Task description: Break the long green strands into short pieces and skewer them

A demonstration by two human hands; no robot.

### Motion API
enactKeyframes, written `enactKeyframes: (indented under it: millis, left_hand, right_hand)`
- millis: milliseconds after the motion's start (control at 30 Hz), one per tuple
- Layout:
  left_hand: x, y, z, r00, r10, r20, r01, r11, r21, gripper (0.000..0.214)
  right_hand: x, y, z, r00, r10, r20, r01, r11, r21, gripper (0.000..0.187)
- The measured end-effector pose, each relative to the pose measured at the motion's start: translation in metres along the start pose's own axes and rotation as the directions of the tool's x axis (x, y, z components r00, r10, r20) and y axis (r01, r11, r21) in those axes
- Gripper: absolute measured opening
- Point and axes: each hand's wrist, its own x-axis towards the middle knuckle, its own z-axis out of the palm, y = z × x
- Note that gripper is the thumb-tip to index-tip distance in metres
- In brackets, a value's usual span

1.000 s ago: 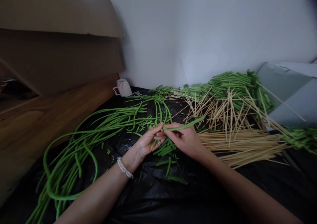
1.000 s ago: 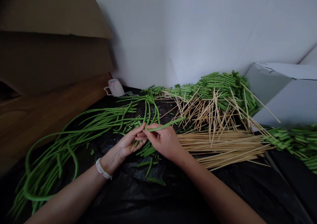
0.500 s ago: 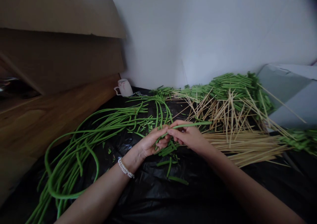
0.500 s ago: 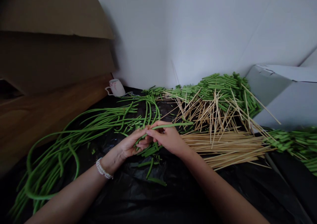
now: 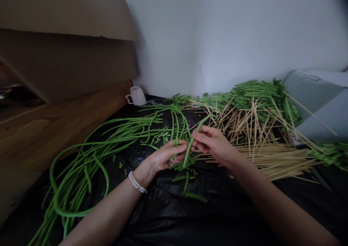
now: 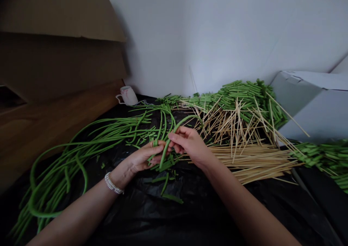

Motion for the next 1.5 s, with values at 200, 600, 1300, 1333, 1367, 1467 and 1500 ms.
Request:
enactKeyframes:
  millis: [200, 600, 1300, 1333, 1367, 1467, 1500]
  left_hand:
    - [0.0, -0.003, -0.005, 0.999, 0.0, -0.036, 0.0, 1.0, 0.022, 0.029]
    - [0.014, -0.01, -0.009, 0.958, 0.12, -0.259, -0.158, 0.979, -0.131, 0.023]
    - [0.016, -0.007, -0.005, 0.965, 0.085, -0.249, -0.149, 0.957, -0.249, 0.023]
    - [0.016, -0.007, -0.005, 0.961, 0.111, -0.253, -0.159, 0.971, -0.178, 0.022]
    - [0.015, -0.007, -0.004, 0.958, 0.136, -0.252, -0.165, 0.981, -0.099, 0.023]
    - [0.012, -0.006, 0.0, 0.959, 0.196, -0.207, -0.166, 0.974, 0.153, 0.026]
    - [0.011, -0.006, 0.002, 0.962, 0.206, -0.179, -0.163, 0.96, 0.228, 0.028]
  right_hand:
    - [0.001, 0.001, 0.002, 0.999, -0.046, -0.012, 0.045, 0.994, -0.104, 0.025]
    - [0.003, 0.012, 0.01, 0.958, -0.242, -0.151, 0.187, 0.933, -0.306, 0.015]
    - [-0.005, 0.023, 0.008, 0.845, -0.505, 0.178, 0.47, 0.541, -0.697, 0.022]
    - [-0.005, 0.02, 0.007, 0.849, -0.502, 0.166, 0.466, 0.565, -0.681, 0.02]
    - [-0.005, 0.017, 0.006, 0.855, -0.499, 0.138, 0.451, 0.586, -0.673, 0.018]
    - [-0.003, 0.01, 0.004, 0.899, -0.438, 0.033, 0.355, 0.679, -0.642, 0.018]
    - [-0.002, 0.009, 0.003, 0.919, -0.394, 0.001, 0.314, 0.73, -0.607, 0.021]
